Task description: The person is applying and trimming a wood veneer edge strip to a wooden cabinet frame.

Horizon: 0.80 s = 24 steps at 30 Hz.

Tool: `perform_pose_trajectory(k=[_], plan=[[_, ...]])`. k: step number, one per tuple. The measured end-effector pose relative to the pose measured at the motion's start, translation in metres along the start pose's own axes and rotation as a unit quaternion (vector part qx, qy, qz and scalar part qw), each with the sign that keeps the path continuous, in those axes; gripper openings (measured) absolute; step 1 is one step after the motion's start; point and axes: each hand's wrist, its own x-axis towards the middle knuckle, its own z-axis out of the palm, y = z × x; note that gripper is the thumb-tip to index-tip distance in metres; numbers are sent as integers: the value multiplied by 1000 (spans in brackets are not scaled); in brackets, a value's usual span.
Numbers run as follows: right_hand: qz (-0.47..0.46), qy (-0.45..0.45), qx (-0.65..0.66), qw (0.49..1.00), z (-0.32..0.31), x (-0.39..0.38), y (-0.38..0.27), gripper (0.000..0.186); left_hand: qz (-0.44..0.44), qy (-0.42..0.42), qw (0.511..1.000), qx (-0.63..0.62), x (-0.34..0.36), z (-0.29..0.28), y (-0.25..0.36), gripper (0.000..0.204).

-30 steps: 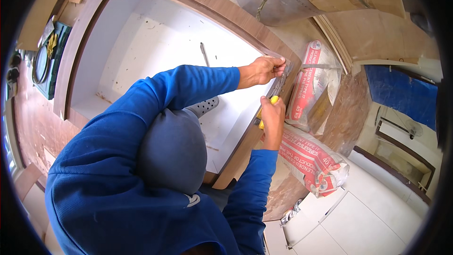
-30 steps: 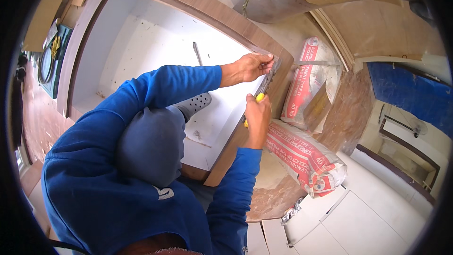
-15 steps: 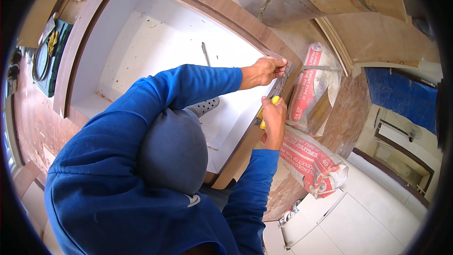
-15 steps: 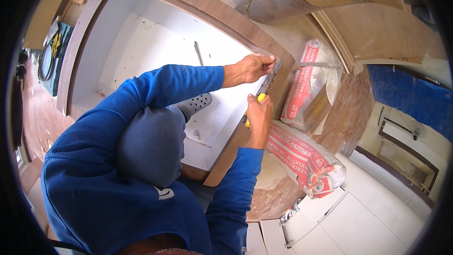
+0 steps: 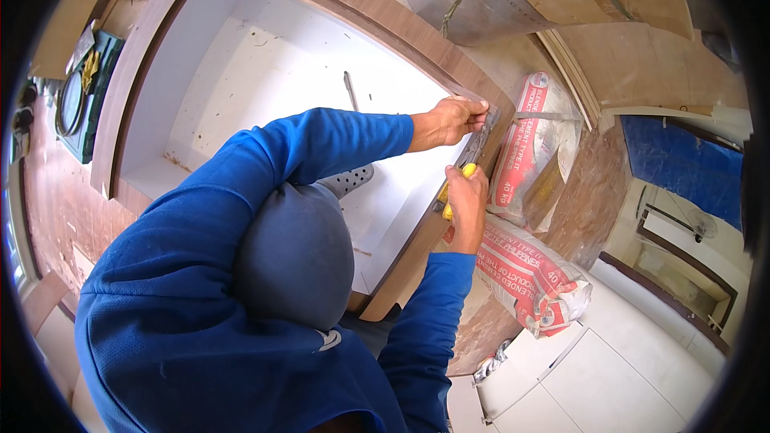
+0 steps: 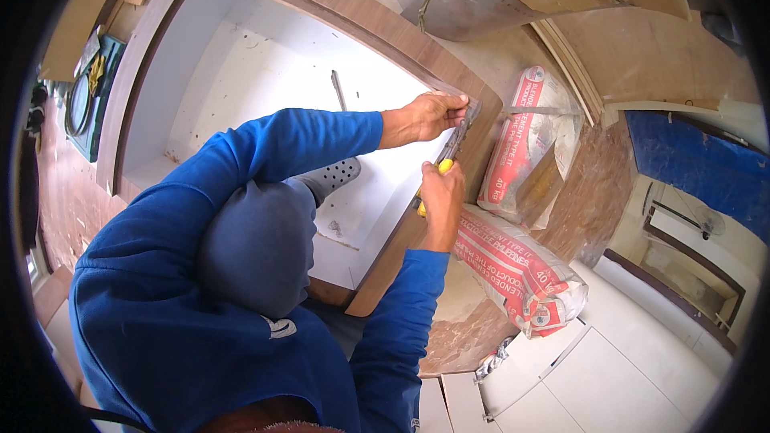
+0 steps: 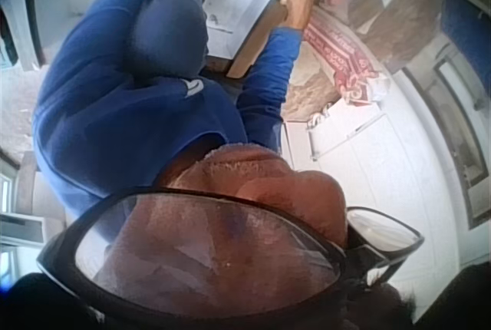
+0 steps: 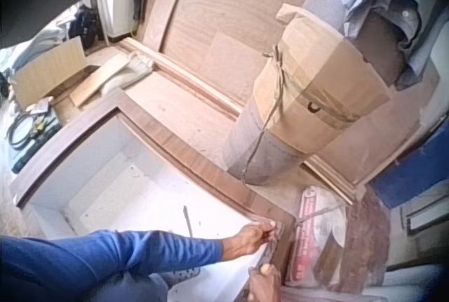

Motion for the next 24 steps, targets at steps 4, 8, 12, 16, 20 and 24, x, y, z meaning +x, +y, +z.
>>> perform_pose_trajectory(k=[4, 8, 12, 16, 20, 24], plan=[[-13, 16, -5, 1000, -2, -6, -11, 32, 0, -2, 1000, -3, 2, -2, 1, 10], [8, -14, 20, 1000, -3, -6, -12, 37, 2, 5, 1000, 6, 1, -1, 0, 11], [13, -19, 12, 1000, 1, -2, -8, 38, 8, 2, 1000, 5, 3, -4, 0, 11], [13, -4, -13, 1000, 2, 2, 2, 39, 2, 9, 1000, 12, 0, -1, -1, 11], [6, -10, -8, 1000, 2, 1, 0, 39, 1, 12, 1000, 12, 3, -3, 0, 10], [-8, 12, -44, 999, 3, 3, 3, 38, -1, 15, 1000, 13, 2, -2, 0, 10]])
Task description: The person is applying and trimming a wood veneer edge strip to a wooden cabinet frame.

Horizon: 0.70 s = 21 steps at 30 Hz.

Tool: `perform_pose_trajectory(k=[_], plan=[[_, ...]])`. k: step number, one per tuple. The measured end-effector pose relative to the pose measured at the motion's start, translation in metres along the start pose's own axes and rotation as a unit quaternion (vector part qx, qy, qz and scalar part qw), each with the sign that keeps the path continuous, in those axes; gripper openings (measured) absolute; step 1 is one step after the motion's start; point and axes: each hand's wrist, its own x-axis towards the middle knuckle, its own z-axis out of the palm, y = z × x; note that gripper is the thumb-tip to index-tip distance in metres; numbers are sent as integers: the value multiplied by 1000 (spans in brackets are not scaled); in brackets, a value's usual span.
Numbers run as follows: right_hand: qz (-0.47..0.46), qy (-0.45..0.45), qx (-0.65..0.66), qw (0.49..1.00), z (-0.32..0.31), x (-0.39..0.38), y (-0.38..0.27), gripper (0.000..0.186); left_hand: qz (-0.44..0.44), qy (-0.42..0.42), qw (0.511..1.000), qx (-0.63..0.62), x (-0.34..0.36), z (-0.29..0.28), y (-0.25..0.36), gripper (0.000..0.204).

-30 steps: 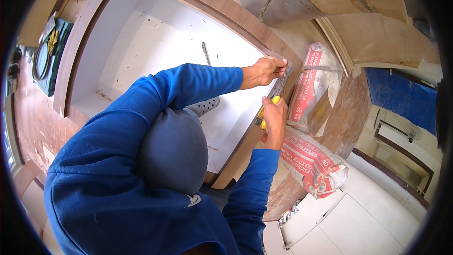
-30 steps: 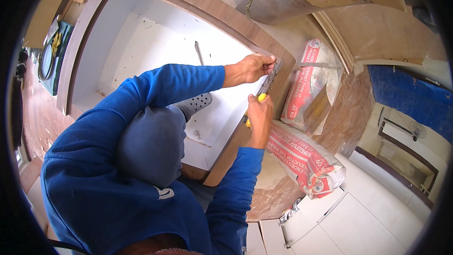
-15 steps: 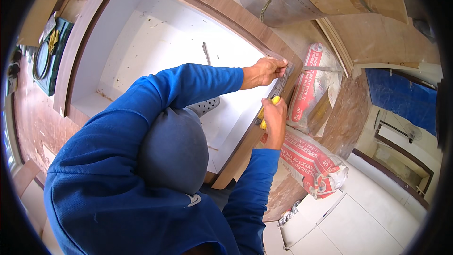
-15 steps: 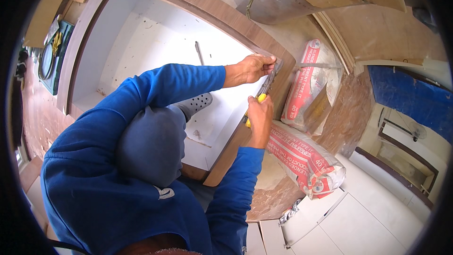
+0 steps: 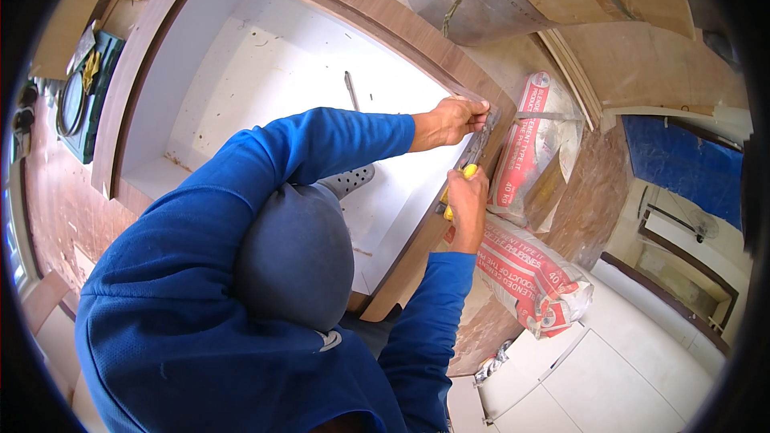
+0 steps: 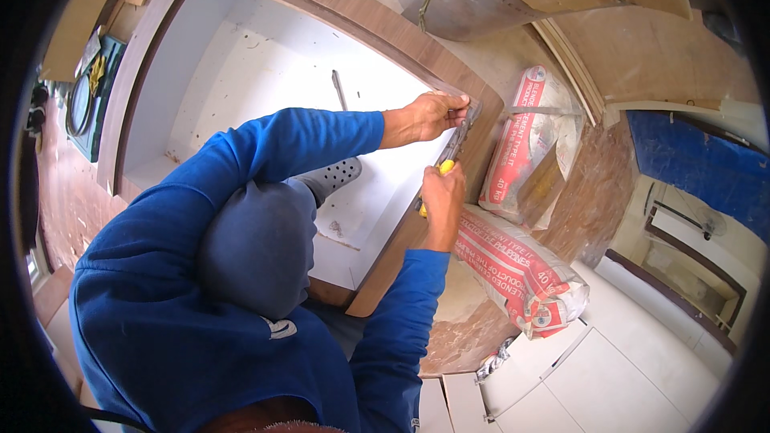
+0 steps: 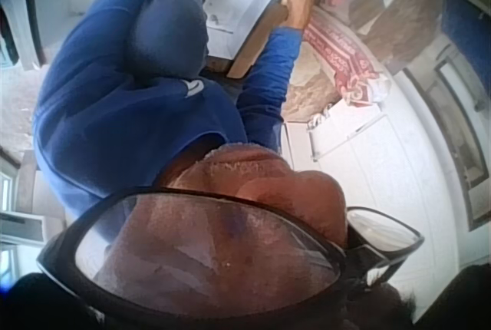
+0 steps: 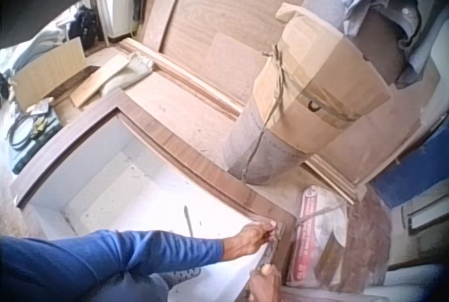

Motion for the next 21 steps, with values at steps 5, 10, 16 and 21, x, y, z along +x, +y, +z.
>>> perform_pose_trajectory(k=[5, 10, 16, 21], plan=[[3, 6, 11, 1000, 5, 3, 5, 35, 6, -7, 1000, -1, -1, 0, 0, 10], [-13, 51, 10, 999, 13, -3, -12, 33, -1, 3, 1000, 2, -6, 2, 1, 10], [-11, 50, 37, 998, 19, -3, -8, 35, 14, -19, 1000, 6, -7, -1, 0, 10], [52, 53, 212, 974, 13, -12, 7, 42, 9, -14, 998, 54, -6, -4, -3, 14]])
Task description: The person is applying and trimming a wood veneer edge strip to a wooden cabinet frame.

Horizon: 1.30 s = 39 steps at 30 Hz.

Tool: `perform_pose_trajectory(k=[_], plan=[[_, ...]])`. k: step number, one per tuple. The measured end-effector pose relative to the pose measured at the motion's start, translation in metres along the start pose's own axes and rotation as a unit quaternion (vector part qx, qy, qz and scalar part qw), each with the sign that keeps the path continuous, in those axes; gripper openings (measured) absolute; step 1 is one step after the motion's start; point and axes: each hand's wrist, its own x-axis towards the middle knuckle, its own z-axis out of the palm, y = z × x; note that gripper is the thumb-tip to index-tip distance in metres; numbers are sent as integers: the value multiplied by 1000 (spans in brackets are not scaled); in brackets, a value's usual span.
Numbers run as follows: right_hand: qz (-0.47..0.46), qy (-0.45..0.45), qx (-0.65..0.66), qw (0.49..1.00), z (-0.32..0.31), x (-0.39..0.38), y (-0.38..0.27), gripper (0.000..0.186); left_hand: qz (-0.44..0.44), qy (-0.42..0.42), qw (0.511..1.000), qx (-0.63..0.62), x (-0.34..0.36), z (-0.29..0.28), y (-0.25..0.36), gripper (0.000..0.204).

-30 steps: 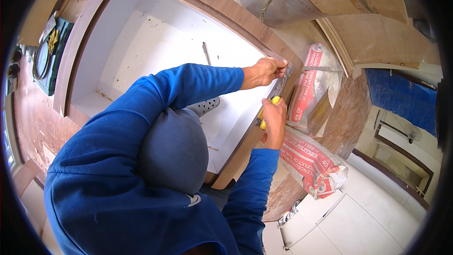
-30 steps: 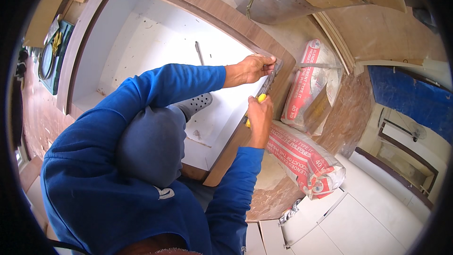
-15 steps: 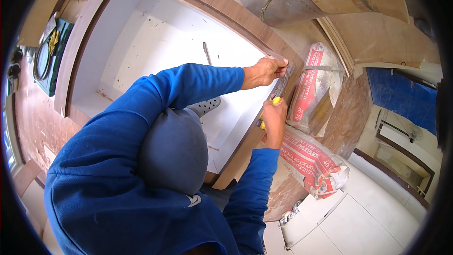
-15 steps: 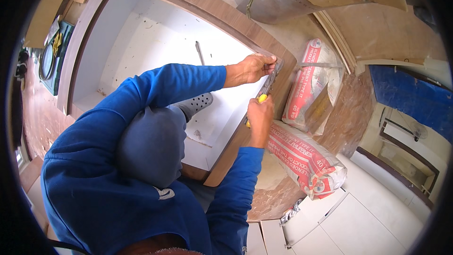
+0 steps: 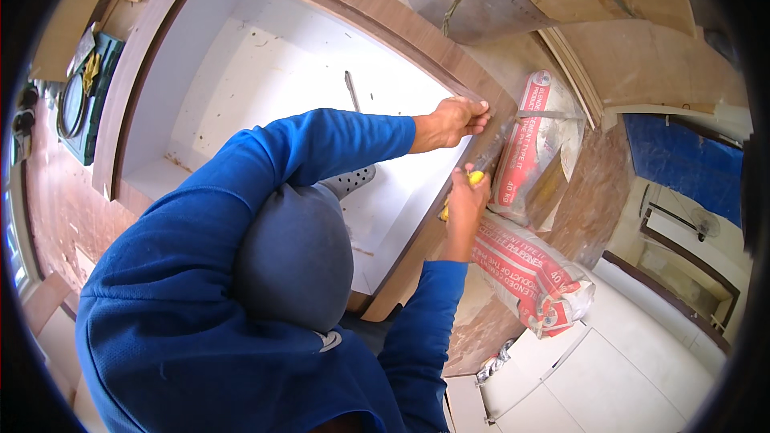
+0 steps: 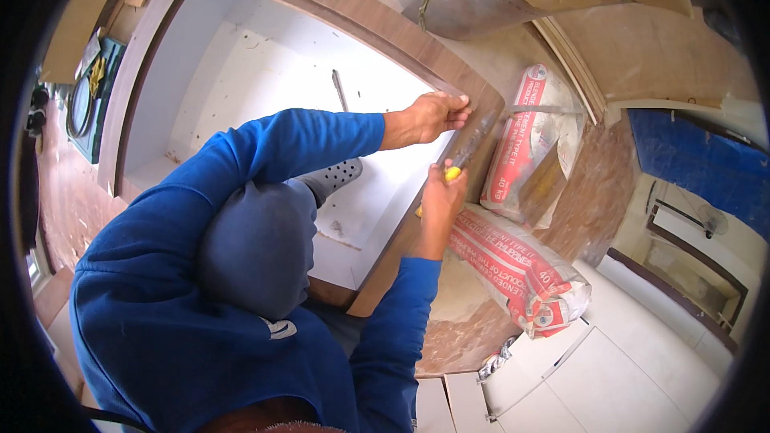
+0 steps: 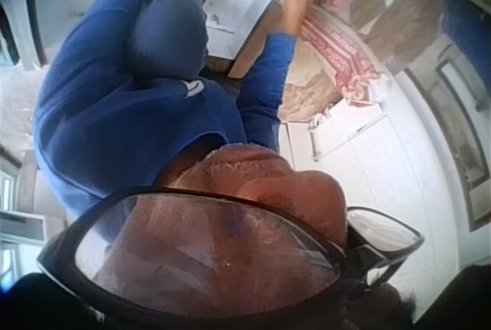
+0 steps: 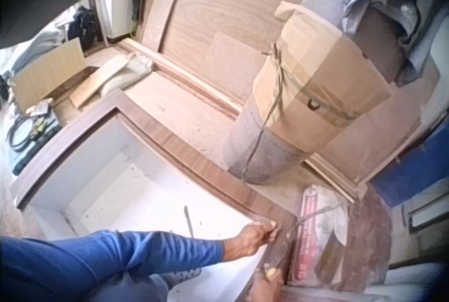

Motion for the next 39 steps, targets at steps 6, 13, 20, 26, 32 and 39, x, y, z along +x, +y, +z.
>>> perform_pose_trajectory(k=[6, 13, 20, 26, 32, 39], plan=[[-58, 103, -2, 993, -28, -5, 26, 41, 79, 84, 978, 176, -2, -1, -1, 23], [-68, 107, -5, 992, -19, -27, 50, 38, 120, 107, 908, 386, -16, 10, 2, 37], [-113, 132, -125, 977, -2, -27, 55, 40, 54, 128, 976, 165, -4, 6, -9, 34], [-86, 118, -74, 987, 0, -30, 49, 41, 90, 136, 979, 122, 7, 4, -16, 32], [-90, 117, -77, 986, -4, -33, 47, 42, 48, 119, 989, 70, 2, 23, -7, 31], [-90, 116, -115, 982, -3, -30, 48, 43, 98, 128, 960, 231, 5, 8, -17, 29]])
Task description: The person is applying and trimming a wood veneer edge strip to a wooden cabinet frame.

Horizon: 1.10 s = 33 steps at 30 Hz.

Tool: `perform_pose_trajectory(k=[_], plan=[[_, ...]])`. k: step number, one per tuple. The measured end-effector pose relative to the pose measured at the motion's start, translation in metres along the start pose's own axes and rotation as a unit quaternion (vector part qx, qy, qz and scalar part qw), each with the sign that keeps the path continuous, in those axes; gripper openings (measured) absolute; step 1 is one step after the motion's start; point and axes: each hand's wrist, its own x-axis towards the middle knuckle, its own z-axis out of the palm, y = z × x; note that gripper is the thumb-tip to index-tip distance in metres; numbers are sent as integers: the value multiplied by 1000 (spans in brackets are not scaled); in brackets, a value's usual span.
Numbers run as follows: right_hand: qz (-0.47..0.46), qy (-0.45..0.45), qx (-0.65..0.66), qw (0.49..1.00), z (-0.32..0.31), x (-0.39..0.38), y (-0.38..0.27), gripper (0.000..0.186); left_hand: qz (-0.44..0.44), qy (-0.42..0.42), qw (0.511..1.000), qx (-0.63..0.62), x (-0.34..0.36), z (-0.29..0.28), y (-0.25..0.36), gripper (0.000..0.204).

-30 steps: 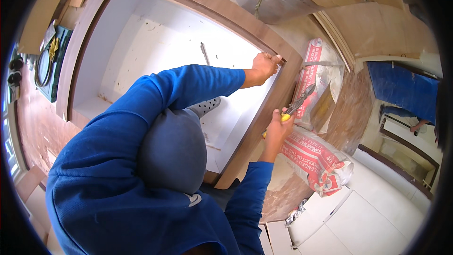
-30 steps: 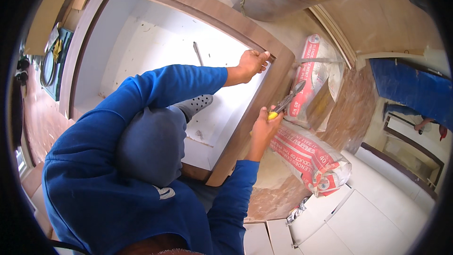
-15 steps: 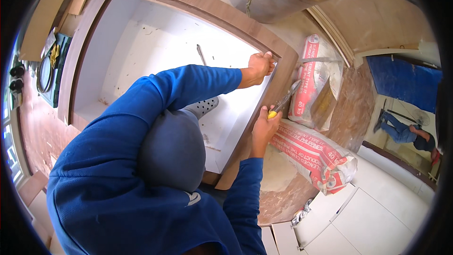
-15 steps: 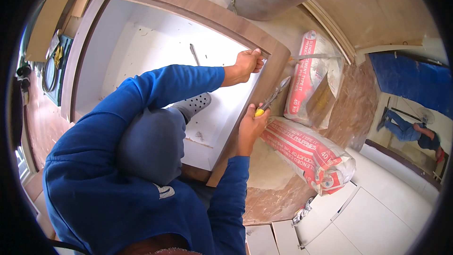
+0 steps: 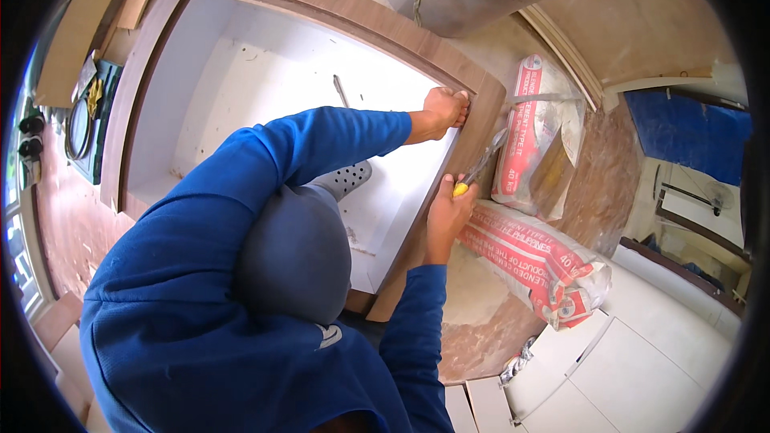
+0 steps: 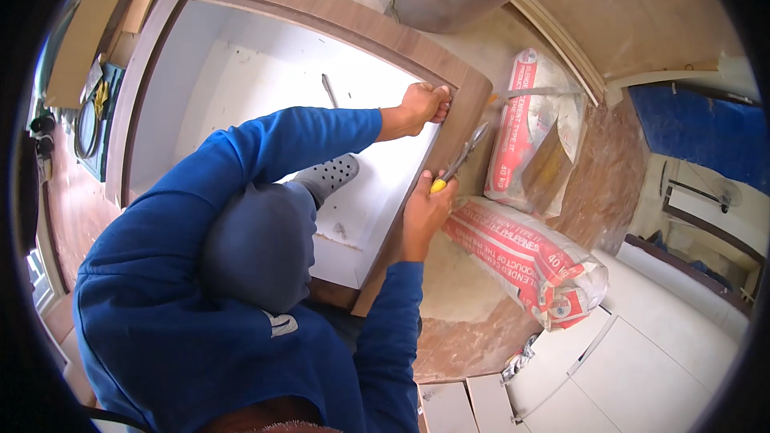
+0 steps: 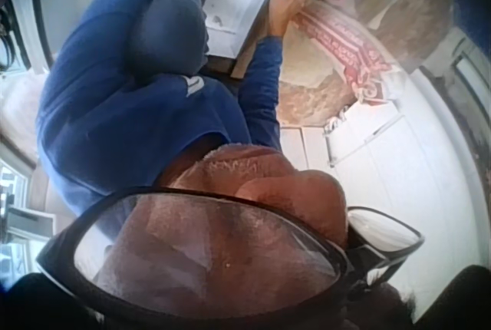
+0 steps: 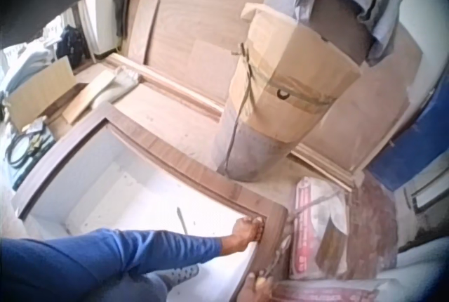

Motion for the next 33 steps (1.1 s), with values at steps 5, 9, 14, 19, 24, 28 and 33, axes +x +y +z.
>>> perform_pose_trajectory(k=[5, 9, 14, 19, 24, 28, 33], plan=[[-1, 0, 9, 1000, 1, 1, 1, 44, 24, 42, 999, 24, 7, 5, -12, 30], [-5, 2, -8, 1000, 1, -1, 7, 44, 63, 82, 990, 96, 4, 11, -19, 34], [-9, 4, -3, 1000, 2, -2, -1, 44, 119, 106, 981, 109, 4, 7, -24, 38], [16, 1, -4, 1000, 0, 1, 0, 44, 134, -1, 963, 235, -8, -15, -3, 44], [13, 18, 6, 1000, 1, 0, 4, 43, 583, -47, 631, 510, -22, -54, 1, 23], [-6, 14, -16, 1000, 4, 2, 1, 42, 656, -79, 449, 602, 4, -56, 32, 36], [3, 16, -19, 1000, 4, 0, 0, 41, 658, -99, 408, 625, 14, -57, 31, 26]])
